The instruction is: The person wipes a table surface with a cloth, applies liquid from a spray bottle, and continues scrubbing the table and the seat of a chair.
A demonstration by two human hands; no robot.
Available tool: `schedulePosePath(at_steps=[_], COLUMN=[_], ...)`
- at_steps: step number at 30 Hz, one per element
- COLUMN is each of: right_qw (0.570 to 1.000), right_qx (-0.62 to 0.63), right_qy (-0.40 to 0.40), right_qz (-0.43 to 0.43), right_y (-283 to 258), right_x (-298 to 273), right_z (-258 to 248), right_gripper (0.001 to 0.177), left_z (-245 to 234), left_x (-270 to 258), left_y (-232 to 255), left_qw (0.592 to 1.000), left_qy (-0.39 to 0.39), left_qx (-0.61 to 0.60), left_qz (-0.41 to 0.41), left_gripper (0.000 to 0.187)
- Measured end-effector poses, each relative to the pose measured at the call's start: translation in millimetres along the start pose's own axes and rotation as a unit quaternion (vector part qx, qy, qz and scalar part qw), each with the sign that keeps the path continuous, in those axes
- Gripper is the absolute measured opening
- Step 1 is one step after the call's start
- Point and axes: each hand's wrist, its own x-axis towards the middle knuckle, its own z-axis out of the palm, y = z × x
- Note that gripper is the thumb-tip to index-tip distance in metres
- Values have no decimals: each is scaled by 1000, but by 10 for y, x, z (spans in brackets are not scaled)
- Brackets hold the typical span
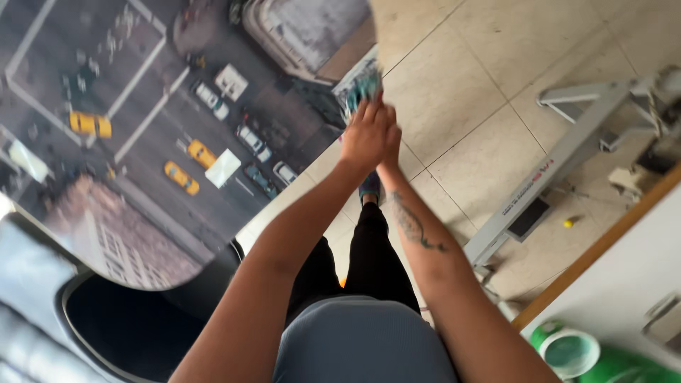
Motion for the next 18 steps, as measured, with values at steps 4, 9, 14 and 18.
schedulePosePath(at_steps=[4,9,14,18], right_qw=[828,785,766,741], right_qx=[475,530,491,446], right_qy=[76,203,317,435], right_qz=[287,251,266,251], right_y=[-381,-699,-849,-1038], right_x=[-377,-1028,-1774,-2452], right_z=[-419,-897,-1465,-2116], right_gripper=[36,37,39,38], left_z=[-82,-83,-483,-600], left_x=[-383,-738,-1124,-1591], left_y=[8,106,842,1623], left_qw=[947,955,902,865], left_qy=[-119,-1,-298,-332], left_qx=[-284,-269,-312,-356], left_qz=[-89,121,16,119], left_gripper=[33,46,27,19])
